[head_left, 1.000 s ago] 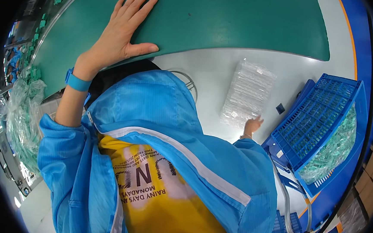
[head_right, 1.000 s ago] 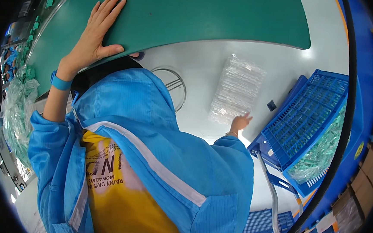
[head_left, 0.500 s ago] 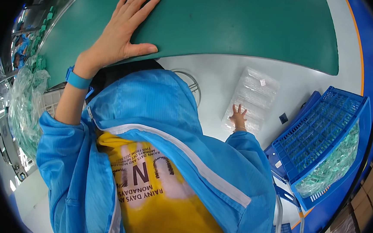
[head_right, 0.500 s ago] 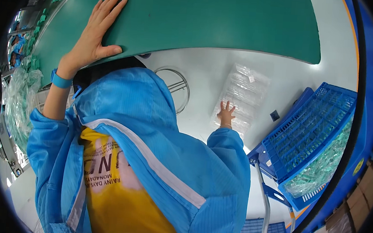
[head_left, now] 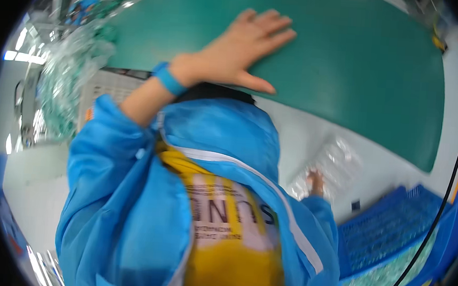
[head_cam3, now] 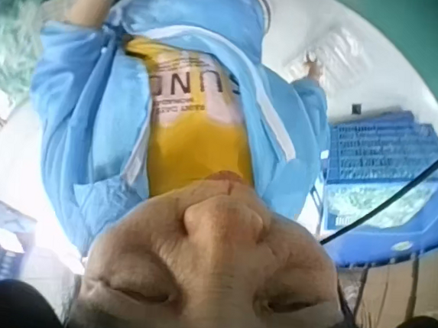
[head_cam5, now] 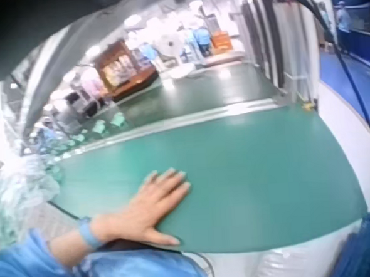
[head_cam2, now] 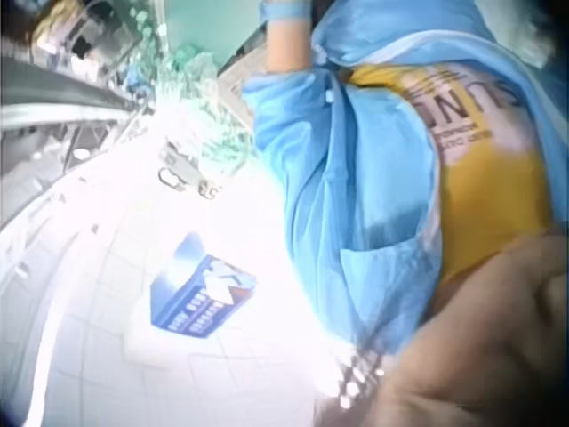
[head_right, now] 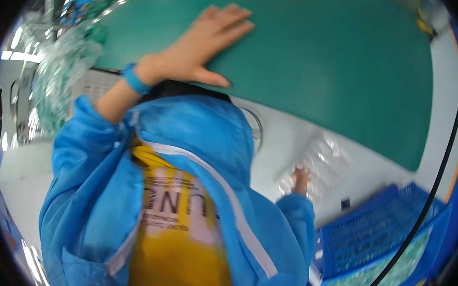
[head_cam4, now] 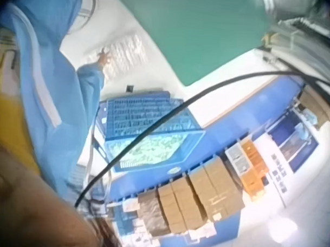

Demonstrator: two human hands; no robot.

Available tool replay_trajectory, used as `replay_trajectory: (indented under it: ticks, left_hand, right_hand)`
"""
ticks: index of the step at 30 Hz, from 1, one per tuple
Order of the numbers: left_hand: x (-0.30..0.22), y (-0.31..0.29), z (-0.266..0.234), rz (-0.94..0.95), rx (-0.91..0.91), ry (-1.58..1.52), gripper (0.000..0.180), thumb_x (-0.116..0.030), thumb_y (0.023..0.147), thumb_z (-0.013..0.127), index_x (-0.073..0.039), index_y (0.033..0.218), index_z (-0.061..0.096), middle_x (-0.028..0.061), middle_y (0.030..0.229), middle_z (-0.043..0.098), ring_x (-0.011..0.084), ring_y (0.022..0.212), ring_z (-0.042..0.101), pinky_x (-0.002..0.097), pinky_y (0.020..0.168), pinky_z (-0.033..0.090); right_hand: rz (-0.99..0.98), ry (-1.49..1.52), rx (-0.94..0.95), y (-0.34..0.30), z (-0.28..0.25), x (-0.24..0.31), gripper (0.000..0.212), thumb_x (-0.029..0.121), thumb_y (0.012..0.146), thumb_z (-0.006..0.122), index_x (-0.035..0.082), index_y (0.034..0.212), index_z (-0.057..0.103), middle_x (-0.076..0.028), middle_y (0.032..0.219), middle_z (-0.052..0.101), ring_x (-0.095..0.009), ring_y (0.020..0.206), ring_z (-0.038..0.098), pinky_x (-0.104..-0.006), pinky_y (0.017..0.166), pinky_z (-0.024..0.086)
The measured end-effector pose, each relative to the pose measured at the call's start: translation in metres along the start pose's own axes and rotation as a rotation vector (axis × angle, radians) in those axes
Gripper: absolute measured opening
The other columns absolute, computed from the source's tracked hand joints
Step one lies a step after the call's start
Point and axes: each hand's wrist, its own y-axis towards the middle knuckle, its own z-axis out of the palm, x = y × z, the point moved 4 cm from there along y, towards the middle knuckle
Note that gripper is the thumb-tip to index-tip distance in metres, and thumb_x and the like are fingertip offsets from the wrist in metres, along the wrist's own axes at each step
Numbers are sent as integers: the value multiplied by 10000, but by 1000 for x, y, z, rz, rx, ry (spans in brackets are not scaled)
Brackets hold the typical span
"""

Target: Assembling black components into green plastic housings on an industrial assembly line.

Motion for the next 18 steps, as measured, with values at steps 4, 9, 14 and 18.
replay_trajectory:
  ticks: [4,9,14,18]
  left_hand:
    - [-13,-17,-17,-20,-86,-65,980,-705,805,597,-34,1479,362,229,1519,342,419,1426,280,606,1145,188]
    - [-17,-68,-53,-34,-74,-287,622,-399,908,656,-55,1397,486,211,1467,427,393,1393,361,586,1136,258]
    - [10,-215,-118,-637,-662,-532,197,-64,911,646,-64,1094,720,84,923,727,174,800,682,291,704,538]
    - [66,-354,-120,-1083,-1337,-489,237,-195,1005,563,0,1074,679,24,808,637,102,755,579,259,703,468]
  right_hand:
    - [-477,35,-261,-125,-89,80,259,254,807,648,95,990,739,-162,1060,696,-349,977,663,-419,845,528]
    - [-1273,267,-361,-480,-204,231,197,159,871,637,62,1010,736,-153,938,719,-327,806,693,-367,736,551]
    - [-2393,564,-344,-675,-280,297,260,147,908,652,-105,968,678,-268,936,696,-361,839,704,-469,788,570]
    - [-2780,715,-146,-816,-340,333,594,406,980,549,67,1442,391,-140,1203,513,-248,1063,490,-405,797,437]
